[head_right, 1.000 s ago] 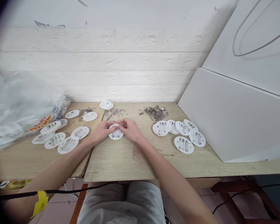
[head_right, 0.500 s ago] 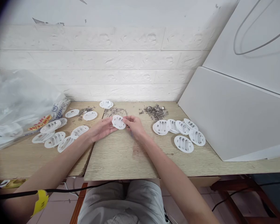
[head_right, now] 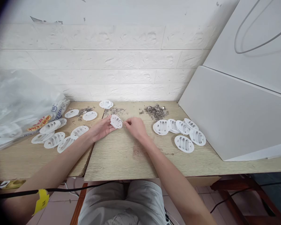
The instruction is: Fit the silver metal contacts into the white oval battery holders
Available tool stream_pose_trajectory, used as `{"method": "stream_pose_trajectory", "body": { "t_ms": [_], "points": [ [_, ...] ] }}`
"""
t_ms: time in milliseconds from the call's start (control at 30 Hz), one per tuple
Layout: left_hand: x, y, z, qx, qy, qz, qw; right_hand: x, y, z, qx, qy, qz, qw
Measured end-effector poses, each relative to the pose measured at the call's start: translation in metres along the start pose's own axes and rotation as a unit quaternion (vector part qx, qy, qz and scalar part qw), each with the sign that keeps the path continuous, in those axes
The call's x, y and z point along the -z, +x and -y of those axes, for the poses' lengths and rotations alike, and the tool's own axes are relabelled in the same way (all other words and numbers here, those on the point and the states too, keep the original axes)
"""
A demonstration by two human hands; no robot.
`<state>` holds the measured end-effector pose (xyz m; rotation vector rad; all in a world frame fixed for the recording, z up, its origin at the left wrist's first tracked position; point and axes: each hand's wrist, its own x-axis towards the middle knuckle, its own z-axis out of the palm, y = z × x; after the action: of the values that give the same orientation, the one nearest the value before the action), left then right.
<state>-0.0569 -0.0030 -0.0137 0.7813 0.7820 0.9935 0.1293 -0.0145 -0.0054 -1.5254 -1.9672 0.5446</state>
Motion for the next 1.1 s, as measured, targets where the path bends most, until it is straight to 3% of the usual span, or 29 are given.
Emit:
{"method": "stream_pose_trajectory", "body": {
  "t_ms": [767, 900, 1100],
  "points": [
    [-0.004, -0.004, 0.005, -0.034, 0.040, 0.030, 0.998, -0.003, -0.004, 0.006, -0.001, -0.104, 0.002, 0.995],
    [-0.002, -0.002, 0.003, -0.020, 0.041, 0.024, 0.999, 0.000, -0.003, 0.006, 0.005, -0.072, -0.003, 0.997],
    [-0.003, 0.000, 0.000, -0.014, 0.015, 0.005, 1.000, 0.009, -0.001, 0.005, 0.011, 0.059, -0.013, 0.998]
  ]
}}
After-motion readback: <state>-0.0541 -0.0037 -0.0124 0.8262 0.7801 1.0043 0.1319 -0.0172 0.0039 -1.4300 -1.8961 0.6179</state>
